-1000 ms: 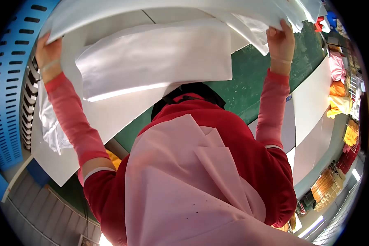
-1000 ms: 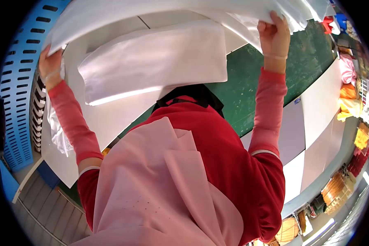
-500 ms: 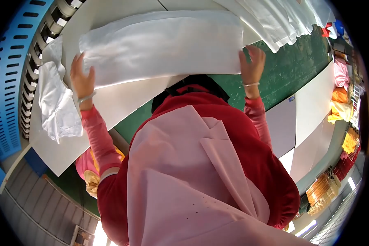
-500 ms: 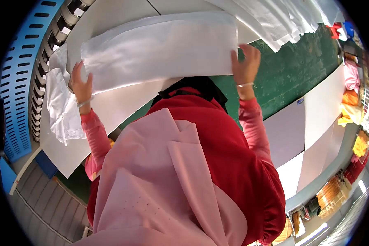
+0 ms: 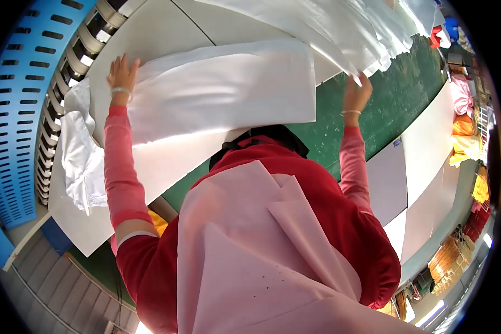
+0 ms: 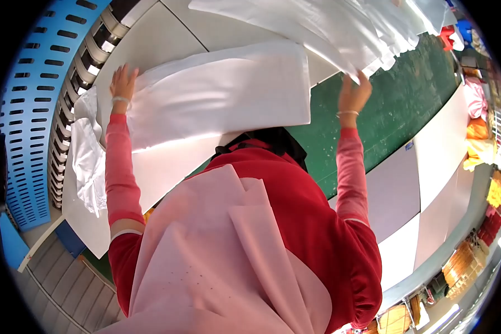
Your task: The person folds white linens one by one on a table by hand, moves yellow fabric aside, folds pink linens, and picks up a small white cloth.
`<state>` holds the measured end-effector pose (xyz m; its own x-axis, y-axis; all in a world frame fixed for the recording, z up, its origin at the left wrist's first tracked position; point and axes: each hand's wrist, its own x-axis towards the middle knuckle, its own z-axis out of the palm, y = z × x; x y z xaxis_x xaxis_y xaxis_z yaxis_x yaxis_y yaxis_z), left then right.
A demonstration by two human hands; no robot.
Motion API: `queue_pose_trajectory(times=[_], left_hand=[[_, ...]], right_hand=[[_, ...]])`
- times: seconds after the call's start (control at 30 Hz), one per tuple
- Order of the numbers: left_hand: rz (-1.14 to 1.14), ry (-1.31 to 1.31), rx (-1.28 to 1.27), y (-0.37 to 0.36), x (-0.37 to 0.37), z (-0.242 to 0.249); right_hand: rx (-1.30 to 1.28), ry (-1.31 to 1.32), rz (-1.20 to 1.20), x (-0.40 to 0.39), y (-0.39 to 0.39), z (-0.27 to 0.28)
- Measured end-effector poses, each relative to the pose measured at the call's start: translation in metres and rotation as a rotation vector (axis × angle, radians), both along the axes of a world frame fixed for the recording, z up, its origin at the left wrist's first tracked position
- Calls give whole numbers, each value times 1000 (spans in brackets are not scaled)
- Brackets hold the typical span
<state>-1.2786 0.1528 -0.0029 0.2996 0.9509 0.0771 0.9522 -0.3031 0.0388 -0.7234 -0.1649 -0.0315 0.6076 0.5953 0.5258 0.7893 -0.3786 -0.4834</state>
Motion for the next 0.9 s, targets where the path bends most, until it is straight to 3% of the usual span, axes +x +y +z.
queue_pose_trajectory(times=[0.03,0.1,0.13,0.17,0.23,0.33,0.4,0.47,0.5,0.57,0.63,0.73,0.77,0.8,0.87,0.9], left_hand=[[-159,-234,70,31,6,-14],[-114,-557,-144,58,69,-12],[-19,-982,-480,68,105,-14],[187,-1179,-736,73,145,-3],[276,-1373,-886,85,202,-8],[515,-1458,-853,92,259,-10],[381,-1365,-791,96,258,-8],[307,-1240,-784,93,246,14],[301,-1324,-863,97,237,20],[355,-1456,-964,137,194,5],[187,-1695,-989,145,150,26],[-7,-1821,-919,134,52,72],[-82,-1863,-765,47,80,137],[-109,-1855,-591,8,66,157],[-78,-1841,-362,-48,30,174],[-27,-1842,-307,-72,6,171]], right_hand=[[49,-59,-147,14,-10,-11],[197,420,-297,46,-28,-55],[271,658,-369,55,-31,-66],[383,906,-296,53,-27,-57],[608,1392,-127,34,-13,-19],[597,1519,-38,45,-5,-11],[605,1664,-80,66,0,-14],[699,1768,91,80,-6,11],[745,1820,179,83,-6,32],[824,1803,329,82,-1,78],[752,1744,433,83,5,111],[636,1684,661,58,21,150],[629,1612,630,45,23,155],[621,1538,600,32,23,160],[628,1418,457,-9,20,168],[503,1329,430,-26,11,165]])
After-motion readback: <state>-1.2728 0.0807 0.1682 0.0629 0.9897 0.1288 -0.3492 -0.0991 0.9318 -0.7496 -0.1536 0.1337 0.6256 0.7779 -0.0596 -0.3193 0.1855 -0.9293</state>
